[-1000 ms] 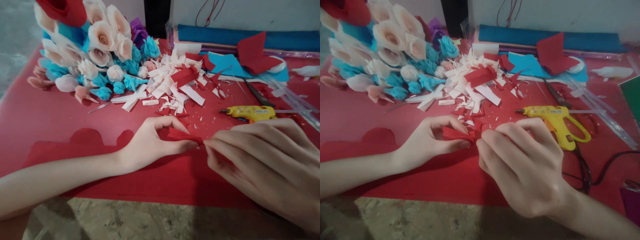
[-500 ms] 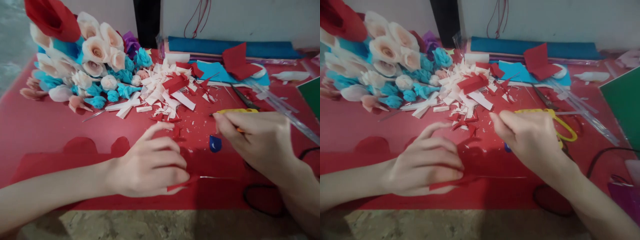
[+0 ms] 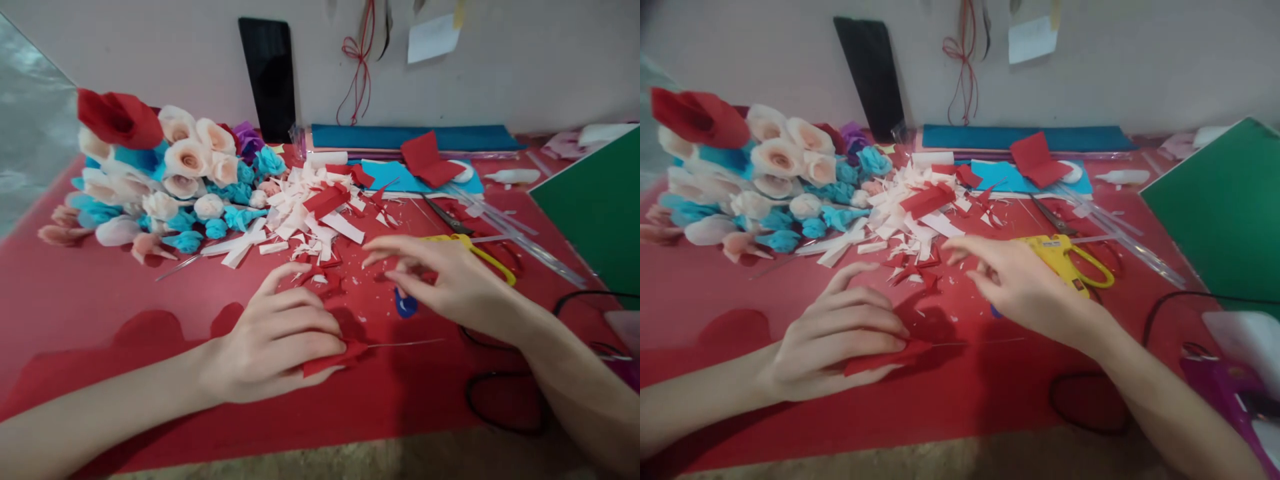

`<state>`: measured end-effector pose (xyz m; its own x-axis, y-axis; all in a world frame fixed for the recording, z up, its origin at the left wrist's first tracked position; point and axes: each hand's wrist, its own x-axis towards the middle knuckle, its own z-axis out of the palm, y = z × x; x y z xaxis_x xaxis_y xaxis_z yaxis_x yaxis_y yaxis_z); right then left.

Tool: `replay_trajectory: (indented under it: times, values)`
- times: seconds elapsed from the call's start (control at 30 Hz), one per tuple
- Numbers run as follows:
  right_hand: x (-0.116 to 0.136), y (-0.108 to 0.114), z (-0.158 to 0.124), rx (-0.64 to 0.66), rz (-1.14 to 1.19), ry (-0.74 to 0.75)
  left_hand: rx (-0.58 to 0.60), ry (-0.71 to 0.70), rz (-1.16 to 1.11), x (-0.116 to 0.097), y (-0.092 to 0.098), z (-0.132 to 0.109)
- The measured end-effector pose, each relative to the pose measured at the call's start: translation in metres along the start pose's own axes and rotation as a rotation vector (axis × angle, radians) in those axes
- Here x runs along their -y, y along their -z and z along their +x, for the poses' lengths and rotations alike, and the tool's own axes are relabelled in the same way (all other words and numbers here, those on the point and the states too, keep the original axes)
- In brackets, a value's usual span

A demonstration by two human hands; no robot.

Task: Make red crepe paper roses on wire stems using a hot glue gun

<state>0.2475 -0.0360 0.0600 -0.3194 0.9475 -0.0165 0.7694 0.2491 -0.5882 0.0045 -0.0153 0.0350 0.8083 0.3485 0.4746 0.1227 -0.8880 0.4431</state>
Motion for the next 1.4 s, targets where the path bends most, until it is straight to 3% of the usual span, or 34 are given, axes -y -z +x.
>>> replay_trajectory:
  times: [0.1,0.2,0.4,0.53,0.6,0.63,0.67,0.77,0.83,0.87,0.93,1.03,1.1,1.3,1.4]
  values:
    - [0.003,0.007,0.001,0.332,0.149,0.092,-0.037,-0.009,0.020,0.002,0.001,0.001]
    - [0.011,0.006,-0.002,0.419,0.208,0.142,-0.087,-0.013,0.040,0.004,0.003,0.004]
    - [0.009,0.000,-0.004,0.256,0.241,0.139,-0.142,0.083,0.002,0.020,0.015,0.008]
    - [-0.004,0.010,0.003,0.146,0.186,0.031,-0.267,0.110,-0.020,0.038,0.037,0.010]
    - [-0.008,0.014,0.005,0.117,0.151,0.018,-0.284,0.127,0.004,0.043,0.050,0.011]
    - [-0.009,0.016,0.005,0.103,0.135,0.015,-0.229,0.139,0.012,0.043,0.056,0.011]
    - [-0.010,0.017,0.005,0.089,0.119,0.016,-0.276,0.125,0.013,0.043,0.061,0.011]
    - [-0.014,0.018,0.005,0.036,0.067,0.009,-0.307,0.265,0.031,0.042,0.070,0.009]
    - [-0.016,0.016,0.005,-0.026,0.042,-0.014,-0.434,0.222,0.012,0.046,0.070,0.006]
    - [-0.017,0.013,0.006,-0.071,0.031,-0.029,-0.556,0.165,-0.030,0.049,0.069,0.005]
    - [-0.017,0.008,0.006,-0.175,0.015,-0.058,-0.618,0.178,-0.191,0.055,0.065,0.002]
    - [-0.014,0.000,0.005,-0.294,0.008,-0.072,-0.544,0.205,-0.327,0.057,0.059,0.000]
    - [-0.011,-0.002,0.005,-0.300,0.029,-0.056,-0.476,0.197,-0.365,0.052,0.054,0.000]
    - [-0.007,0.005,0.003,-0.091,0.074,0.048,-0.314,0.162,-0.436,0.032,0.040,0.007]
    - [-0.005,0.005,-0.001,-0.228,0.083,-0.030,-0.261,0.146,-0.454,0.030,0.035,0.008]
